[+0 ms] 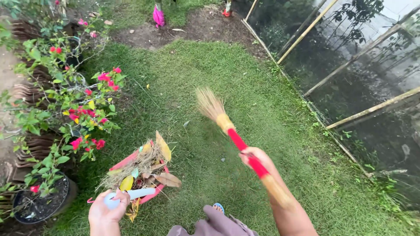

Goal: Sweeping dry leaves into a dustpan in an outdoor yard.

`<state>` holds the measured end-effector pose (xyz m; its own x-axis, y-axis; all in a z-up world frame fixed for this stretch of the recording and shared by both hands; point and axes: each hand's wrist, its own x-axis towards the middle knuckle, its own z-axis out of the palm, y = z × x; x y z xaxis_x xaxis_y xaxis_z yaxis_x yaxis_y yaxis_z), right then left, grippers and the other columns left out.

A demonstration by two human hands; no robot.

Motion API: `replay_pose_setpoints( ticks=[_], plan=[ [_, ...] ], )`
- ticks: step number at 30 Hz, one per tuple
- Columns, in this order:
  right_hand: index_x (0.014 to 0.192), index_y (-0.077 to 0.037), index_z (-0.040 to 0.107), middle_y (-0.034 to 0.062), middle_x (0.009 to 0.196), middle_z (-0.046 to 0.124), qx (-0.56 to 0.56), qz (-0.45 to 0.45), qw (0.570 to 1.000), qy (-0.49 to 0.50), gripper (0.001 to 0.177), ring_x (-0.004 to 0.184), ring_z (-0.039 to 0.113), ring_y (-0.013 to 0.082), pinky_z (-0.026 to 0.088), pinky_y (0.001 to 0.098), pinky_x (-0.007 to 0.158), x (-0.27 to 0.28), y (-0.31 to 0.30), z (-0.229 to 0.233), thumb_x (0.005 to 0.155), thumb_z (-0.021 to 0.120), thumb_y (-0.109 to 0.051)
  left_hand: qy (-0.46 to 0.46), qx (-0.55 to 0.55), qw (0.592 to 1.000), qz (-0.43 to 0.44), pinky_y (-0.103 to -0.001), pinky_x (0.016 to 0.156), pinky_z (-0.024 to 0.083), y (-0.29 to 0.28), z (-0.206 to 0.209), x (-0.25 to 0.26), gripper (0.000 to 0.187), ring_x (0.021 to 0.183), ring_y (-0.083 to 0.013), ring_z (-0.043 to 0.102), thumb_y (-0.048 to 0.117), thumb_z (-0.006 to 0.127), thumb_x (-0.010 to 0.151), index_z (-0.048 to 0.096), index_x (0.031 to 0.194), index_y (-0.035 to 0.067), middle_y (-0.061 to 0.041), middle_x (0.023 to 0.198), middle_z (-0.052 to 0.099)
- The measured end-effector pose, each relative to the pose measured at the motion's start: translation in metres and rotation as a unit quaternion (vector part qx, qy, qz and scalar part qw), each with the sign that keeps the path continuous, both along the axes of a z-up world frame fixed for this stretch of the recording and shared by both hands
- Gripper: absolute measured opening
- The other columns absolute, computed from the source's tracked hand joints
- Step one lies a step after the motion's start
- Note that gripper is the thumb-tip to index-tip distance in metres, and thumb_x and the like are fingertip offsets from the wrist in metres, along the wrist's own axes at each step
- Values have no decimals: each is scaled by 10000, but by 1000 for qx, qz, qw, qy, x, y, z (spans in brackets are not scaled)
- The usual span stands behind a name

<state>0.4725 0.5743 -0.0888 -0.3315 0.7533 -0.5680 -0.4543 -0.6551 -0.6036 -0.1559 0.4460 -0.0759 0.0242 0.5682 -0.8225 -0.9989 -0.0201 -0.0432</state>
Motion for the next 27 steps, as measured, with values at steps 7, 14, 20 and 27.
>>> replay_pose_setpoints(
  ticks=[7, 14, 20, 27],
  plan=[
    [870, -25, 621, 60, 621, 615, 1, 17, 971, -237, 164, 491, 586, 189, 490, 337, 471, 129, -21, -23, 763, 726, -90, 10, 10, 1000, -12, -209, 572, 480, 24, -17, 11, 388, 786, -167, 512, 202, 558, 975, 390, 1205, -62, -136, 991, 506],
    [769, 28, 671, 114, 694, 689, -88, -47, 874, -476, 123, 588, 661, 262, 554, 423, 556, 140, -11, -176, 693, 764, -2, 42, -1, 999, -22, -219, 626, 488, 48, -17, 22, 371, 806, -157, 517, 227, 592, 961, 448, 1192, -25, -129, 1026, 533],
    [839, -42, 608, 71, 694, 610, -67, -40, 963, -259, 91, 596, 614, 241, 511, 427, 549, 14, 27, -192, 803, 691, -32, -28, 13, 999, -37, -233, 590, 476, 74, -32, 30, 406, 787, -149, 530, 238, 619, 937, 452, 1189, -33, -105, 979, 529],
    [856, -33, 639, 84, 636, 633, -17, 112, 961, -251, 147, 500, 609, 209, 518, 352, 472, 22, 66, -69, 754, 735, -75, 21, 23, 999, -20, -239, 610, 494, 111, -15, 76, 368, 843, -163, 535, 208, 606, 971, 448, 1208, -24, -129, 1039, 533]
  ],
)
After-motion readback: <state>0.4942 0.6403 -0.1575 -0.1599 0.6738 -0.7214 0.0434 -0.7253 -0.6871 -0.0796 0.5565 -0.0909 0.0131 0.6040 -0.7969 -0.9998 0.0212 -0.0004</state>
